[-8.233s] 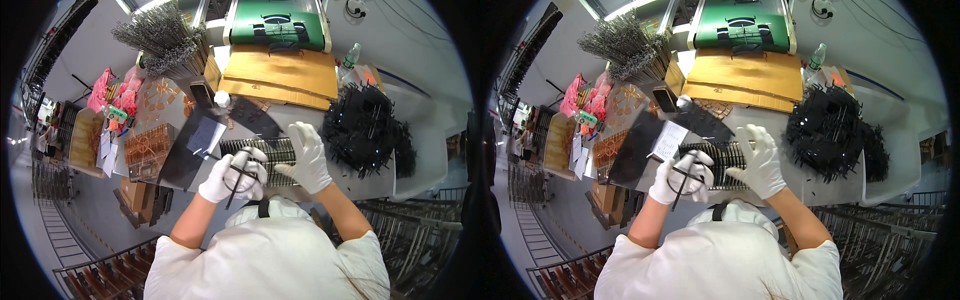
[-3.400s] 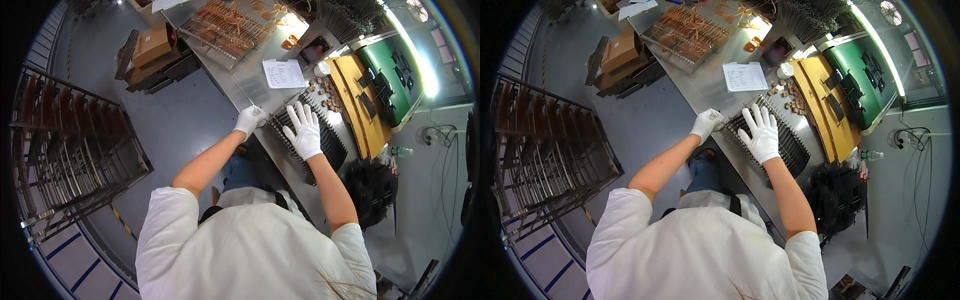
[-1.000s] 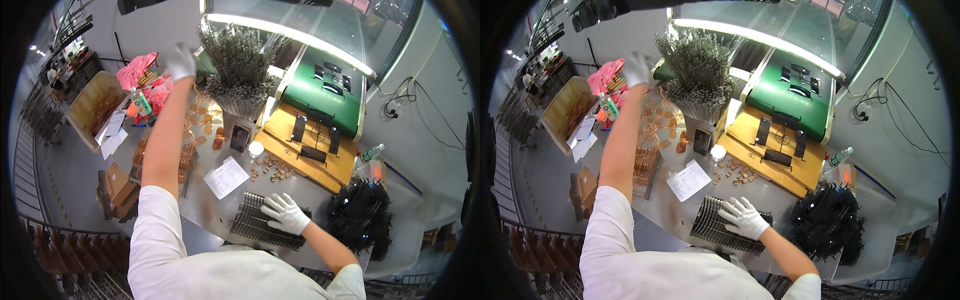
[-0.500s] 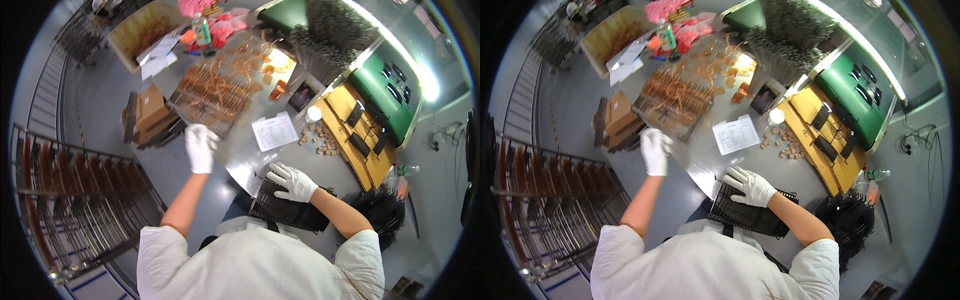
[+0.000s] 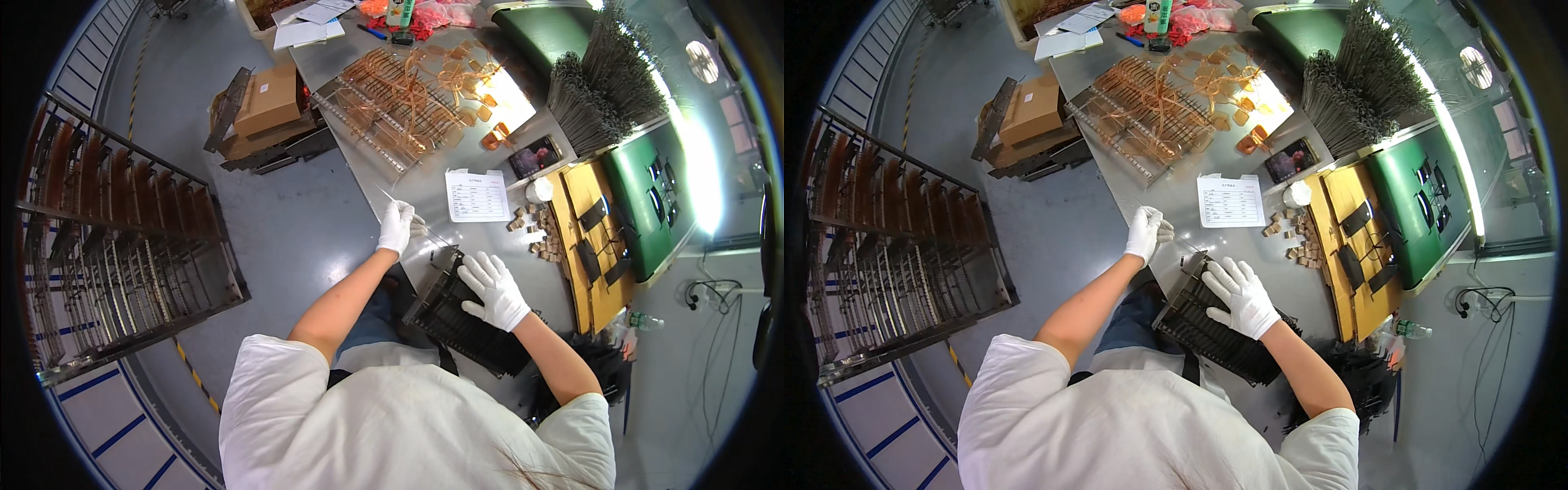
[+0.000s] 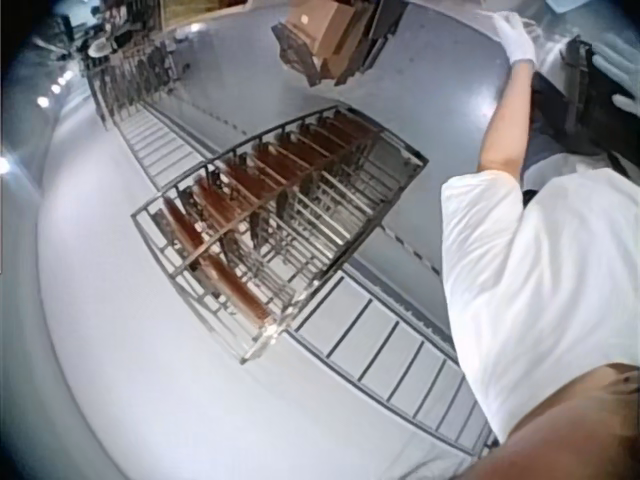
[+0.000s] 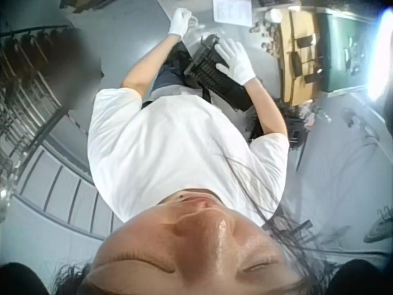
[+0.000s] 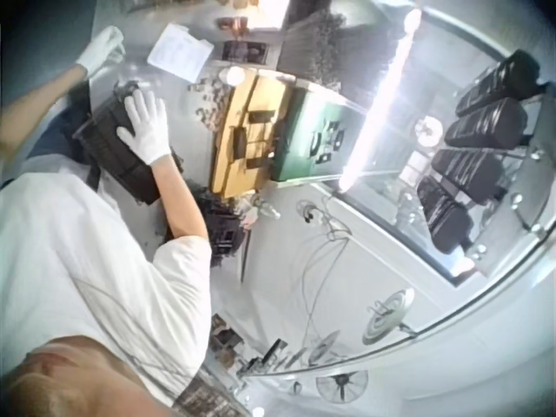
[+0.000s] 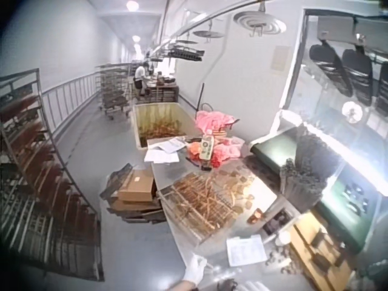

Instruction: The person assembles small decorative items by inserting black plastic pieces into metal wire racks. They repeatedly pick up the black pieces, align them, and press them into the slots of the racks, then place the completed racks aside.

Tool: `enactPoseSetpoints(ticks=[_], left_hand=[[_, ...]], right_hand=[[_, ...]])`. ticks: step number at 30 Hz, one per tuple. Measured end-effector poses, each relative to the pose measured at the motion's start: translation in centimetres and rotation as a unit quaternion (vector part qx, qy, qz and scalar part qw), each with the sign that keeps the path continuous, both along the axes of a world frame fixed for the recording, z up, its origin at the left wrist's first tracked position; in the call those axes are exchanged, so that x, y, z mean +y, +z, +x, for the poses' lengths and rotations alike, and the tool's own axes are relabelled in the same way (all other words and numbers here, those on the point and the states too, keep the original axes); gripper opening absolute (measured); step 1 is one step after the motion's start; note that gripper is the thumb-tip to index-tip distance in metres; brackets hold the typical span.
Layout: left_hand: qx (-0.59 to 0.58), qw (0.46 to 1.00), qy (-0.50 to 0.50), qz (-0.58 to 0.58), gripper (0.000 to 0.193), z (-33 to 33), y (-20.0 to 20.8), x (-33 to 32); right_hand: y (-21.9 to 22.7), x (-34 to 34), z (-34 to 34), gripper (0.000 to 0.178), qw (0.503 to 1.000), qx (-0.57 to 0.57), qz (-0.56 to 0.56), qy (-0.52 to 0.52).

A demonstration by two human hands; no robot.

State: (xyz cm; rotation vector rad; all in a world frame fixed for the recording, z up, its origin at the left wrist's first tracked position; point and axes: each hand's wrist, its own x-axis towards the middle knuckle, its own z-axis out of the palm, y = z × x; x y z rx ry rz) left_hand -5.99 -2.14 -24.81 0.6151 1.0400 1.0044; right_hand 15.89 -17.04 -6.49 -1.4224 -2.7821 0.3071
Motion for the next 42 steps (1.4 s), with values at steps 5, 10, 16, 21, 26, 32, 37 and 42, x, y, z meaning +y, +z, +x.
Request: enactPoseSetpoints(ticks=[5,10,16,21,26,32,37,42], left_hand=[[0.009,0.999,0.035,-0.016,0.009,-1.5,1.3,0.7],[-0.004,1.0,0.013,-0.022,0.007,0.3,1.2,-1.6],[0.015,0.999,0.037,-0.006,0.006,0.5,2.4,-2.4],[0.073,0.995,-0.071,0.007,0.003,3.0,3.0,-4.9],[-0.024,0.972,-0.221,-0.078,0.028,-0.5,2.6,-1.2],[-0.054,0.997,-0.033,-0.039,0.017,1.0,-0.1,-2.6],[0.046,0.985,-0.153,-0.07,0.021,-0.8,4.2,-2.5],[0.378,0.829,-0.36,0.201,0.034,2.8,2.1,-2.9]], right_hand=[[-0.4,0.0,0.0,0.071,1.0,0.018,0.01,-0.004],[-0.4,0.3,-0.2,0.071,1.0,0.024,0.01,-0.002],[0.1,0.2,-0.4,0.072,1.0,0.024,-0.003,-0.002],[-0.5,0.1,-0.1,0.072,1.0,0.027,0.003,-0.004],[-0.2,-0.6,0.3,0.072,0.999,0.032,-0.014,-0.024],[-0.3,-0.9,0.9,0.069,0.998,0.063,-0.003,-0.016],[2.8,-6.3,7.9,0.061,0.993,0.031,0.063,-0.094],[-0.5,-9.7,10.8,0.061,0.992,0.043,-0.001,-0.12]])
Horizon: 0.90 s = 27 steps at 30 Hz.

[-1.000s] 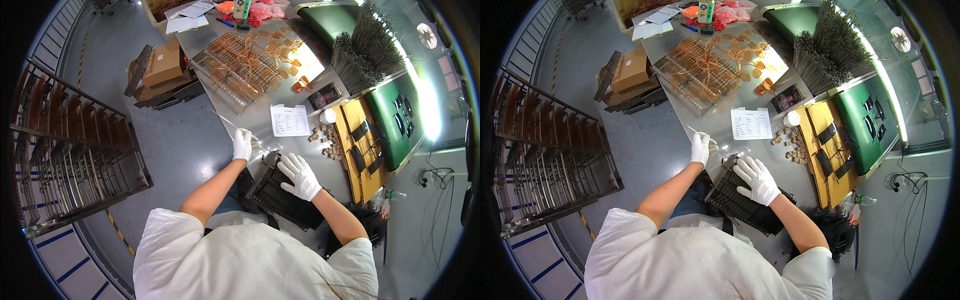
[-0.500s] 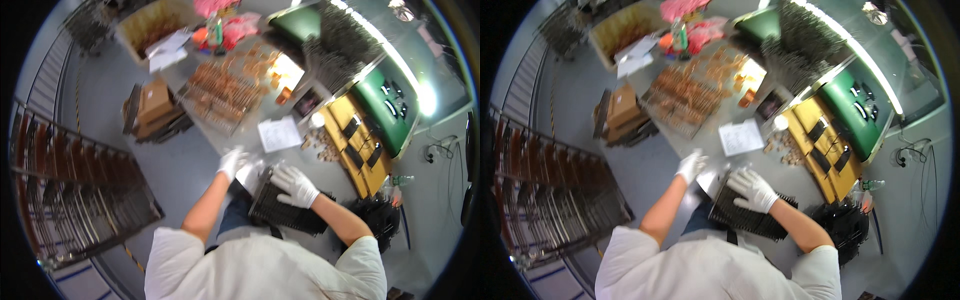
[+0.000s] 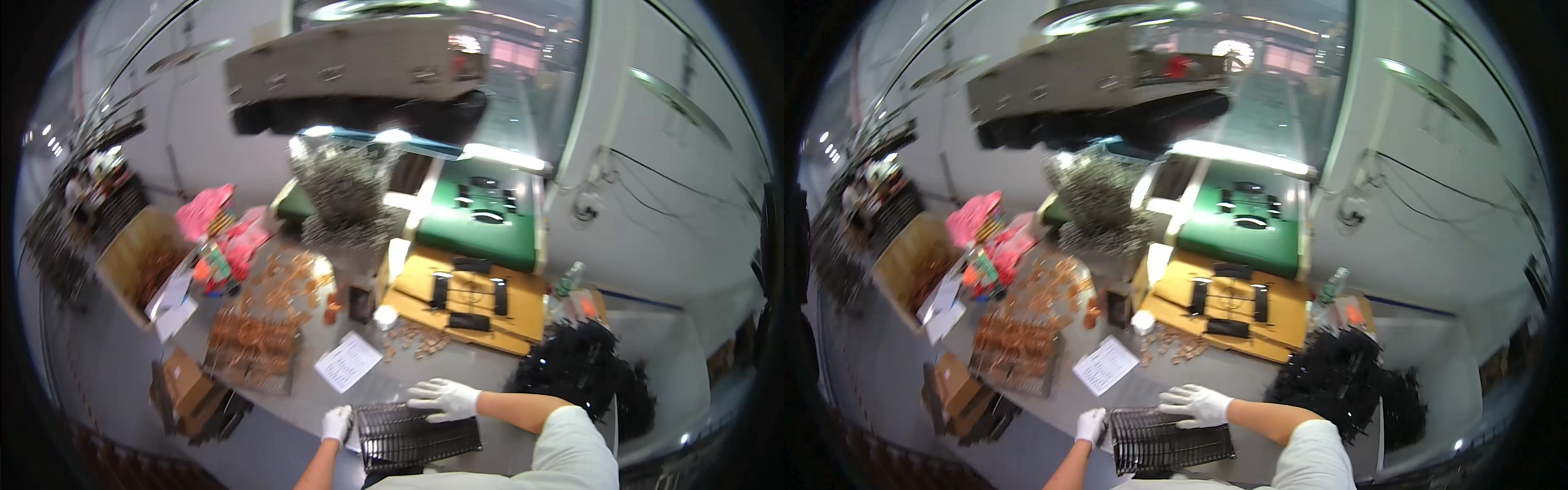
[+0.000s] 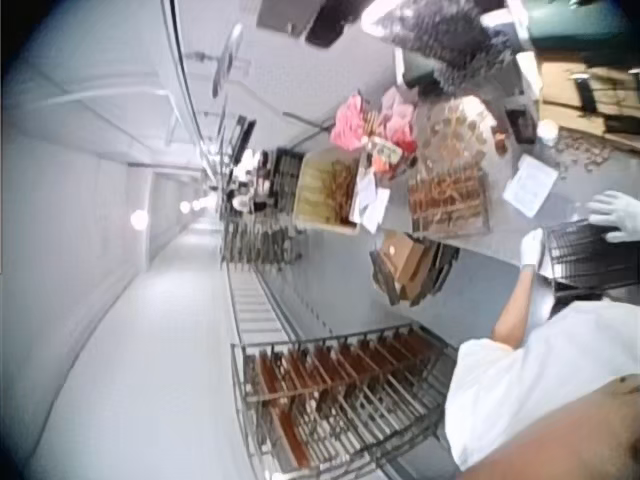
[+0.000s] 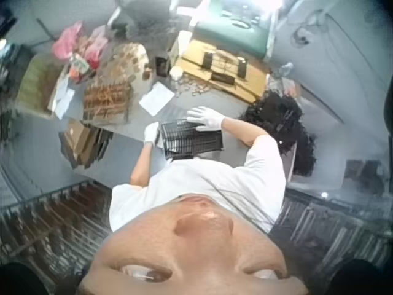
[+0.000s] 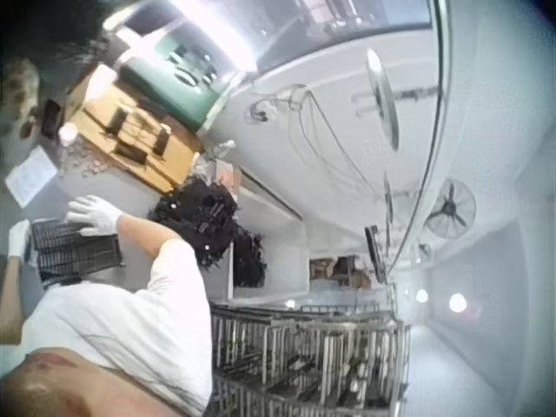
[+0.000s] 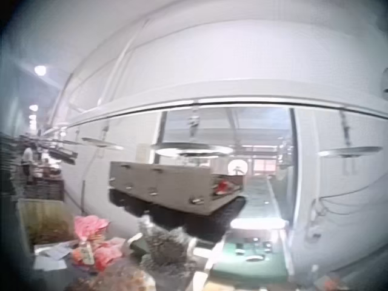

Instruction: The person assembles small decorative items by inserting black plastic pieces into metal wire racks. They repeatedly pick up the black pieces, align them, and press them into the slots of the racks, then place the completed racks aside.

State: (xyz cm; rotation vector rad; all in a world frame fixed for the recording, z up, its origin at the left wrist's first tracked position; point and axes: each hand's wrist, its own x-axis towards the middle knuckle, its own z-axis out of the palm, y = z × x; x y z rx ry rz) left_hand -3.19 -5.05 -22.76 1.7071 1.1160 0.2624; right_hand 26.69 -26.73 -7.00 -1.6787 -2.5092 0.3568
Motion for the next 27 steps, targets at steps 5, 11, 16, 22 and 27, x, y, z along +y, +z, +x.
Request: enactPoseSetpoints(ticks=[5,11,16,22,27], left_hand=[[-0.084,0.973,-0.026,-0.215,0.038,0.3,-1.1,3.1],[0.172,0.949,-0.161,0.211,0.043,3.7,3.0,1.6],[0.224,0.957,-0.184,0.003,0.062,3.3,7.3,0.9],[0.187,0.916,-0.337,0.11,0.069,2.6,4.4,1.5],[0.23,0.896,-0.376,0.053,0.093,2.9,4.0,2.1]], right_hand=[[-0.9,-0.7,1.4,0.065,0.999,0.019,0.019,-0.03],[-1.9,-1.4,1.2,0.063,0.99,0.088,0.081,-0.07],[-2.3,-1.2,4.0,0.039,0.953,0.128,0.033,-0.272],[-5.0,-0.1,5.6,0.044,0.917,0.156,-0.116,-0.348],[-5.7,4.4,4.7,0.053,0.883,0.16,-0.268,-0.349]])
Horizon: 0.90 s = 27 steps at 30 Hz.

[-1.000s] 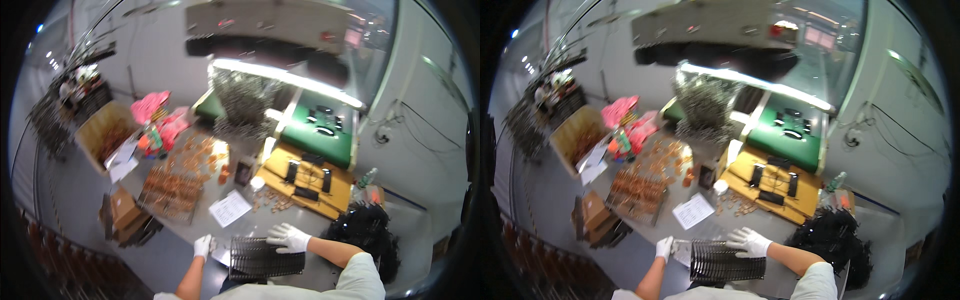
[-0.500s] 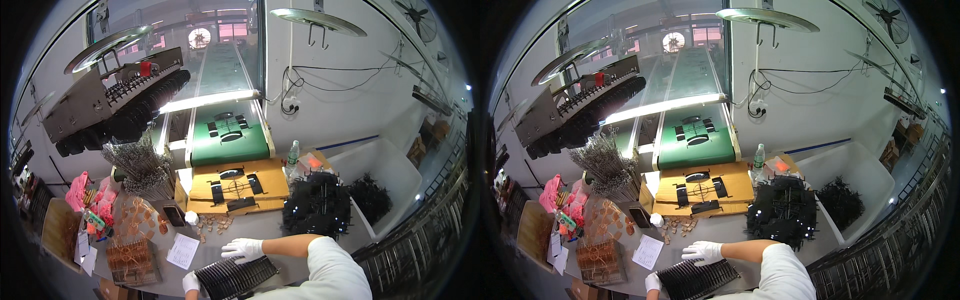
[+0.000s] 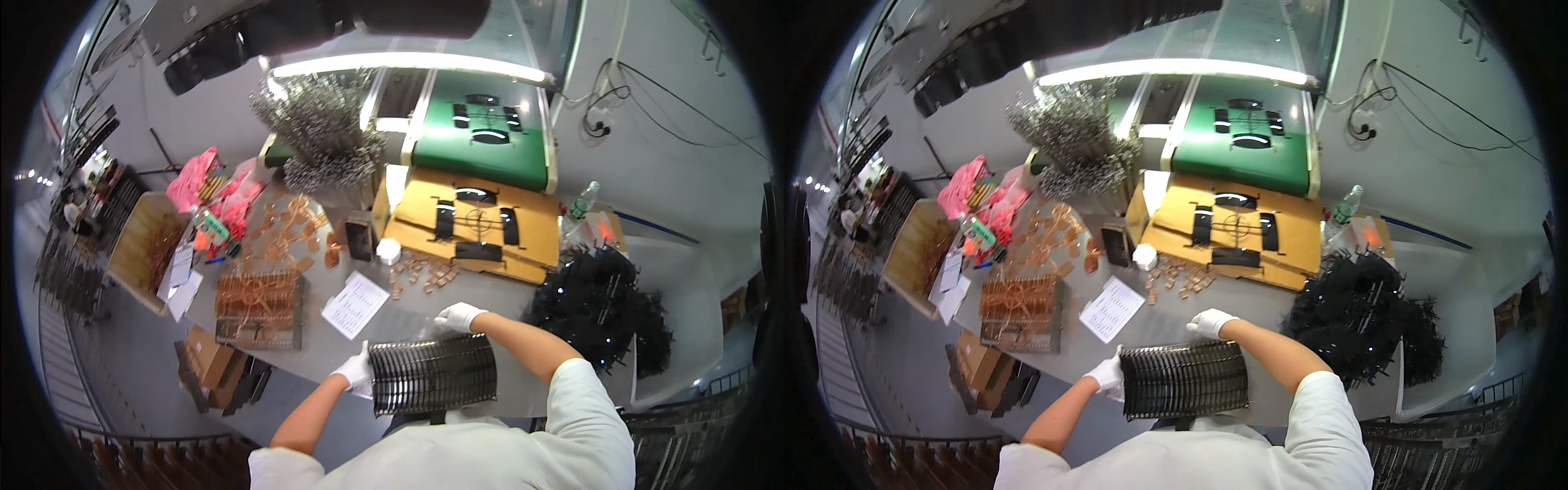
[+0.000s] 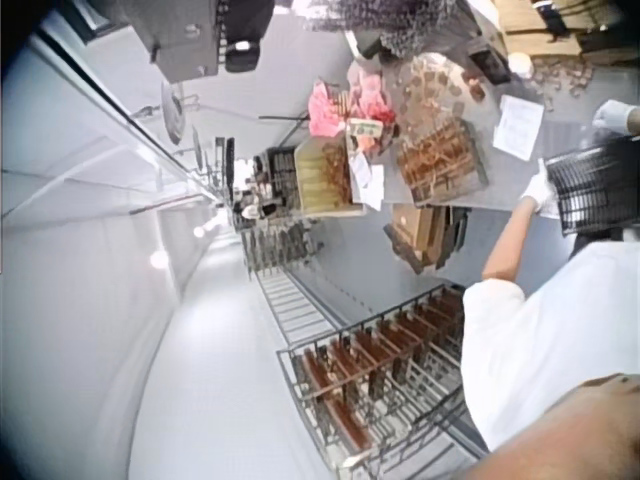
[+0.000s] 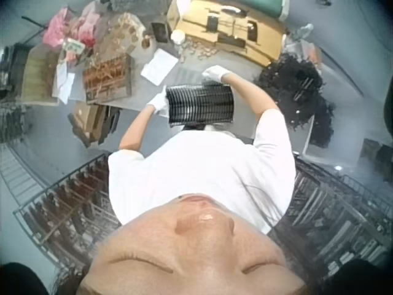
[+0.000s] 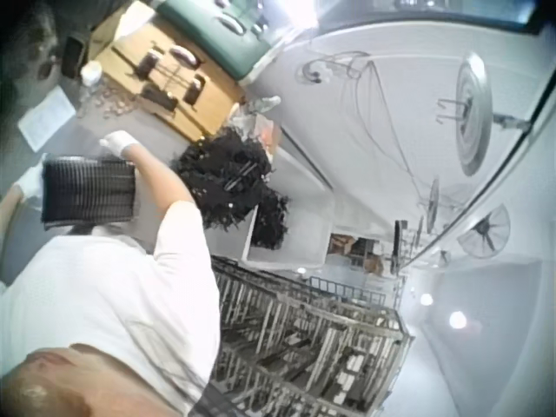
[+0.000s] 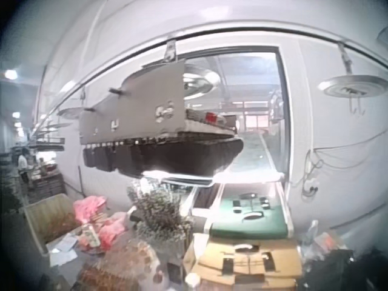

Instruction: The person assembles small decorative items by inserting black plastic pieces into metal wire racks. They repeatedly pick up the black pieces, align them, and press them into the slots of the racks, then place the completed racks aside.

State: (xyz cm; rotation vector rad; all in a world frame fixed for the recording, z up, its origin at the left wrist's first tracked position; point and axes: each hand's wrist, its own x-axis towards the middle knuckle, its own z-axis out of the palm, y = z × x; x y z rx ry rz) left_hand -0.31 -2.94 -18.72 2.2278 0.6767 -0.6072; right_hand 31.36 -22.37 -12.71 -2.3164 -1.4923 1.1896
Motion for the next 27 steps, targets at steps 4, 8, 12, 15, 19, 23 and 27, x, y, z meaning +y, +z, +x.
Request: enactPoseSetpoints(ticks=[4,8,12,15,19,23,27], left_hand=[[-0.176,0.981,0.03,0.072,0.076,2.5,4.7,-0.4],[-0.233,0.963,0.036,0.128,0.079,3.4,18.1,-2.3],[-0.198,0.968,-0.037,-0.149,0.079,1.0,25.6,2.5],[-0.311,0.947,0.077,-0.008,0.05,5.0,21.0,6.9],[-0.135,0.987,0.006,0.088,0.046,15.4,11.0,7.4],[-0.118,0.975,-0.045,0.185,0.044,20.1,2.2,5.8],[-0.158,0.971,-0.04,0.176,0.042,19.9,0.4,5.0]], right_hand=[[-0.9,3.1,1.1,0.085,0.97,0.151,-0.189,0.009],[9.8,1.4,-0.5,0.097,0.91,0.334,-0.233,-0.084],[16.0,-3.2,-3.2,0.039,0.964,0.233,-0.027,0.124],[14.0,-6.0,-7.8,0.021,0.983,0.064,0.047,0.168],[8.4,-7.8,-9.3,0.01,0.97,-0.1,0.17,0.144],[7.3,-8.8,-9.0,0.008,0.953,-0.187,0.13,0.198],[7.1,-9.5,-8.2,0.011,0.944,-0.236,0.144,0.182]])
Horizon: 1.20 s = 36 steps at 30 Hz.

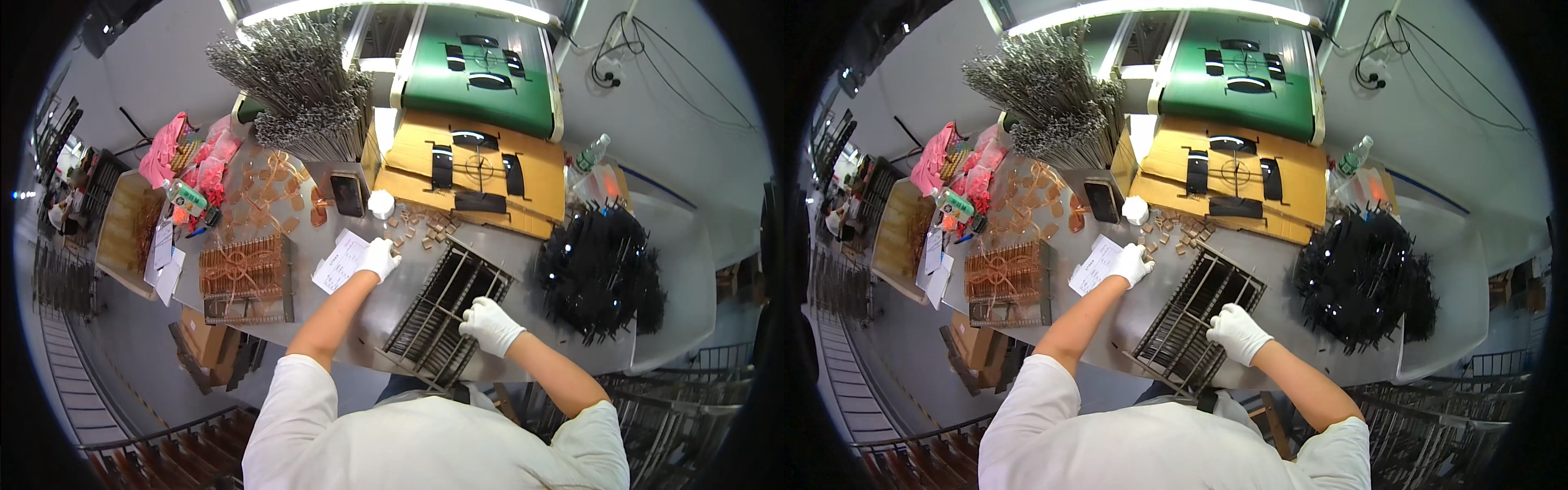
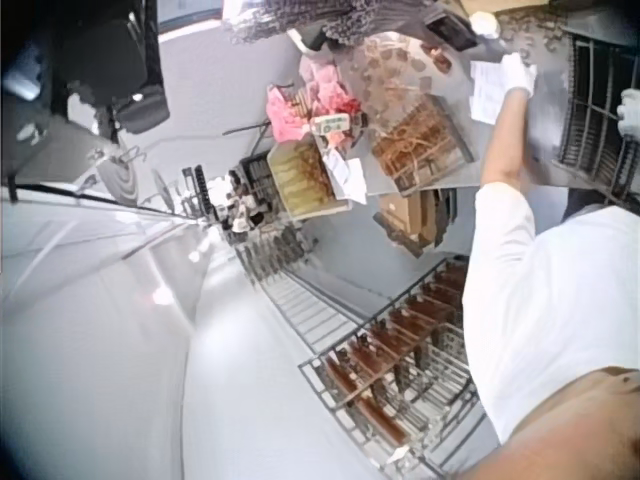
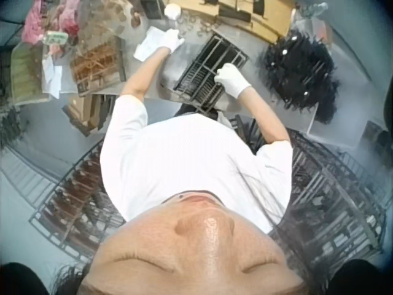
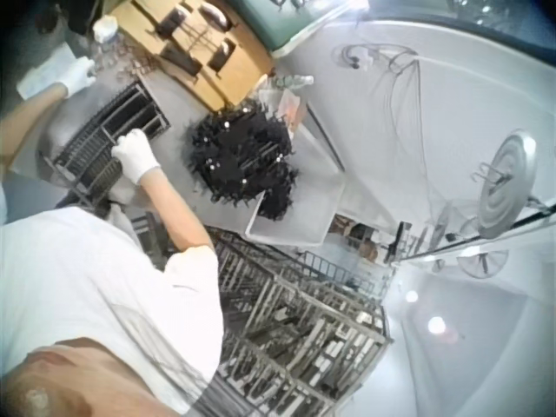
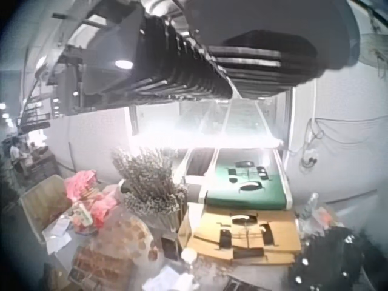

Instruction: The person assembles small decorative items by inserting black plastic pieces into metal wire racks. They repeatedly pick up the black pieces, align them, and press them into the slots of the racks, then place the completed racks aside.

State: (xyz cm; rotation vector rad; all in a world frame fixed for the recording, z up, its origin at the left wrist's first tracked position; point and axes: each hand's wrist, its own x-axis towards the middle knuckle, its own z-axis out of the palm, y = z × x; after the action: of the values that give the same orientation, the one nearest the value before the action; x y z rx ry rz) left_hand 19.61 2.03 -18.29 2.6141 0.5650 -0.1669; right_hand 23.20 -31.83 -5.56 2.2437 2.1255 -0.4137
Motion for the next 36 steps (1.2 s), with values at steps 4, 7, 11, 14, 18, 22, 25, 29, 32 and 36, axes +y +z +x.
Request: enactPoseSetpoints(ticks=[4,7,11,14,18,22,25,29,32,36], left_hand=[[0.01,0.998,-0.018,-0.062,0.039,-0.8,2.6,-0.1],[-0.035,0.97,-0.007,-0.24,0.035,-2.0,5.6,-1.2],[-0.118,0.932,0.03,-0.342,0.024,-5.7,8.4,-7.0],[-0.291,0.9,-0.049,-0.322,0.023,-7.3,10.7,-11.2],[-0.357,0.896,-0.219,-0.146,0.037,-7.6,13.3,-12.4],[-0.325,0.92,-0.185,-0.117,0.032,-10.9,12.6,-11.7],[-0.235,0.919,-0.286,-0.131,0.028,-15.7,12.2,-11.2],[-0.199,0.914,-0.344,-0.08,0.027,-18.8,11.3,-11.5],[-0.091,0.931,-0.353,0.025,0.028,-19.9,8.9,-12.3],[-0.169,0.908,-0.375,0.079,0.019,-20.1,5.0,-12.7]], right_hand=[[-1.2,-0.9,-0.3,0.011,0.984,0.03,0.153,-0.082],[-1.8,-1.3,-2.0,0.018,0.943,0.049,0.266,-0.195],[-0.9,0.5,-5.2,0.029,0.835,0.201,0.335,-0.387],[2.4,4.3,-5.5,0.043,0.679,0.465,0.273,-0.497],[3.4,4.2,-5.1,0.027,0.724,0.387,0.285,-0.495],[-1.7,-2.5,-3.7,0.023,0.749,0.224,0.34,-0.523],[-4.6,-3.8,-4.7,0.021,0.85,0.133,0.265,-0.435],[-8.1,-4.0,-4.5,0.024,0.888,-0.009,0.284,-0.362],[-8.0,-3.5,-4.2,0.023,0.916,-0.062,0.213,-0.334],[-6.9,-2.3,-5.1,0.026,0.9,-0.022,0.146,-0.41]])
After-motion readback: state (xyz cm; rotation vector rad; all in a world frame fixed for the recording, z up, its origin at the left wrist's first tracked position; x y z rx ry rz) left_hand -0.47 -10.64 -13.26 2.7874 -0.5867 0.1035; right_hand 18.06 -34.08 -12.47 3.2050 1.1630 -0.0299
